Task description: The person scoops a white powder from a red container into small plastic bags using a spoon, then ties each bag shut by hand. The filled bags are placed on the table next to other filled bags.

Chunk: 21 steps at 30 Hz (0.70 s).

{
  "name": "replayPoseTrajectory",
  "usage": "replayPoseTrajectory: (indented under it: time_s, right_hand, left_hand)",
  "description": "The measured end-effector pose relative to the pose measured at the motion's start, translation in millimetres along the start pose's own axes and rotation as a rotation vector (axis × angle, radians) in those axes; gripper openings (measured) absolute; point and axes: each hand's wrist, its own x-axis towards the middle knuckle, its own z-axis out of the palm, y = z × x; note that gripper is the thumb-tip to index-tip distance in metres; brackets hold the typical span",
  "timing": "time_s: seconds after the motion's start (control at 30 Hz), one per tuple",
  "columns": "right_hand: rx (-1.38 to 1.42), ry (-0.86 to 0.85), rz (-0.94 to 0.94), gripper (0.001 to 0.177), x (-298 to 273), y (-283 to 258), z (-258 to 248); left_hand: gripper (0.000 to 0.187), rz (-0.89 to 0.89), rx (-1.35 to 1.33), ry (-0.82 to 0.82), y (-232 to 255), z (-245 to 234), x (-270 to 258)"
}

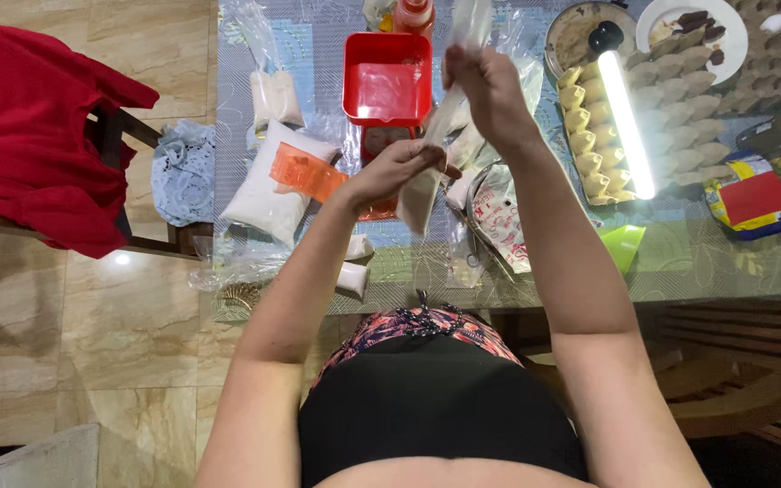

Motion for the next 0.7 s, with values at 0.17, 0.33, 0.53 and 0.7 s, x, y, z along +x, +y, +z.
replayPoseTrajectory:
  time_s: [0.17, 0.33, 0.53, 0.7]
  right_hand:
    - [0.115, 0.157, 0.176, 0.037, 9, 9, -3]
    - [0.169, 0.127, 0.237, 0.043, 0, 13, -9]
    - [0.297, -0.284, 0.062, 0.058, -23, 17, -3]
    - [0.252, -0.33, 0.231, 0.053, -34, 16, 22]
  left_hand:
    - [0.028, -0.19, -0.381, 0.039, 21, 20, 3]
    - [0.031, -0.004, -0.271, 0.042, 11, 22, 3]
    - [0.039, -0.056, -0.054, 0.303, -12, -4, 1]
    - [0.032, 0.11, 0.06, 0.215, -15, -5, 1]
